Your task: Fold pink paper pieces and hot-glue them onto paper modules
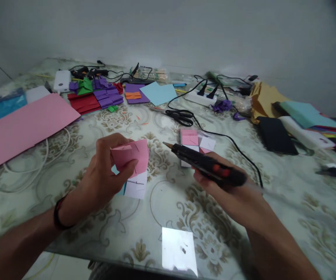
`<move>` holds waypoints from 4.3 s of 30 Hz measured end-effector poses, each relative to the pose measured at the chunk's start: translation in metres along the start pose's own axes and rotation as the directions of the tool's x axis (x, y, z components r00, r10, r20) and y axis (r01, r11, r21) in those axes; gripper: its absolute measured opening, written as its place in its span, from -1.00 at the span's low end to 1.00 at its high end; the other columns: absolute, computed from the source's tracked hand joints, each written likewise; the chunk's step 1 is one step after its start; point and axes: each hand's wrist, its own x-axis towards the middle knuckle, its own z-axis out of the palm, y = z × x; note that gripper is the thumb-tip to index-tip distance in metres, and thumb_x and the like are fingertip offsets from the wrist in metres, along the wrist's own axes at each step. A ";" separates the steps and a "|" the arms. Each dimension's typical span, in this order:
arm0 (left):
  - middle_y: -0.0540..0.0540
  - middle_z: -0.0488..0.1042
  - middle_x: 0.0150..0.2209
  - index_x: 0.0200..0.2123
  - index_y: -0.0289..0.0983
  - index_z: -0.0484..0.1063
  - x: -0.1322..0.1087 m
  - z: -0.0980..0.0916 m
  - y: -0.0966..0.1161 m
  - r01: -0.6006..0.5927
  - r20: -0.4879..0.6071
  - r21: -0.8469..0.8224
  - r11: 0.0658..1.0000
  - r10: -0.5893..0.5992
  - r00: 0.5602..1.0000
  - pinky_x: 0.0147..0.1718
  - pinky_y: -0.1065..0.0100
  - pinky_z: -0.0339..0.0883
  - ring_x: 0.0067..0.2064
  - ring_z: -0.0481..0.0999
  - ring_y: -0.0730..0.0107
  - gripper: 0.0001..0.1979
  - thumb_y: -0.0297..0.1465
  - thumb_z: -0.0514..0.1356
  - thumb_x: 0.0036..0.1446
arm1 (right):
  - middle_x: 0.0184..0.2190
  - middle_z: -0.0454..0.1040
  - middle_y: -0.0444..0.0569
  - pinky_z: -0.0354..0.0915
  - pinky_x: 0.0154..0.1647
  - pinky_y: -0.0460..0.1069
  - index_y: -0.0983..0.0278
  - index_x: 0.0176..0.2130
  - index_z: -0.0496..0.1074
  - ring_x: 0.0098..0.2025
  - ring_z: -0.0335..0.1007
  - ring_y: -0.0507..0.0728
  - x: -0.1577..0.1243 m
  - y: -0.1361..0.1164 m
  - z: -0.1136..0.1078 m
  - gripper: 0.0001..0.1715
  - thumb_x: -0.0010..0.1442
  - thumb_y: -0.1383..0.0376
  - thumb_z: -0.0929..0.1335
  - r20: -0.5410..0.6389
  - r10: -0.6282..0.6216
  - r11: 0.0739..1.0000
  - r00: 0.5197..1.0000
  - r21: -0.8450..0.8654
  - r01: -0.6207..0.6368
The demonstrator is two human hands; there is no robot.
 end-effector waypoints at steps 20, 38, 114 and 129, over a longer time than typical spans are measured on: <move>0.12 0.62 -0.37 -0.12 -0.17 0.55 0.011 -0.010 0.026 0.044 0.120 0.204 0.978 -0.069 0.990 -0.44 0.53 0.37 -0.43 0.56 0.52 -0.74 -0.52 0.34 0.11 | -0.45 0.32 -0.15 0.18 -0.41 -0.02 0.21 -0.40 0.28 -0.41 0.28 0.06 -0.005 -0.025 0.027 -0.76 0.26 0.42 0.38 0.170 -0.242 0.946 0.955 0.258 0.194; 0.15 0.56 -0.46 -0.14 -0.14 0.56 0.010 -0.009 0.028 0.037 0.120 0.200 0.979 -0.062 0.991 -0.47 0.49 0.33 -0.50 0.50 0.51 -0.75 -0.51 0.33 0.10 | -0.51 0.29 -0.14 0.15 -0.44 0.01 0.19 -0.46 0.26 -0.47 0.23 0.08 -0.006 -0.028 0.036 -0.73 0.24 0.38 0.37 0.156 -0.185 0.972 0.970 0.174 0.157; 0.09 0.49 -0.58 -0.11 -0.33 0.62 0.009 -0.010 0.030 -0.134 0.256 0.252 0.958 0.068 0.964 -0.60 0.43 0.10 -0.68 0.14 0.54 -0.67 -0.55 0.12 0.12 | -0.46 0.35 -0.11 0.19 -0.38 0.00 0.22 -0.42 0.31 -0.40 0.28 0.08 -0.008 -0.023 0.035 -0.80 0.22 0.41 0.36 0.055 -0.242 0.969 0.969 0.065 0.238; 0.14 0.42 -0.60 -0.10 -0.23 0.60 0.010 -0.010 0.031 -0.106 0.278 0.241 0.965 0.036 0.960 -0.56 0.43 0.14 -0.68 0.17 0.54 -0.68 -0.54 0.15 0.12 | -0.49 0.30 -0.16 0.17 -0.38 -0.02 0.22 -0.44 0.27 -0.43 0.25 0.05 -0.007 -0.024 0.035 -0.77 0.20 0.45 0.36 0.054 -0.247 0.968 0.968 0.059 0.243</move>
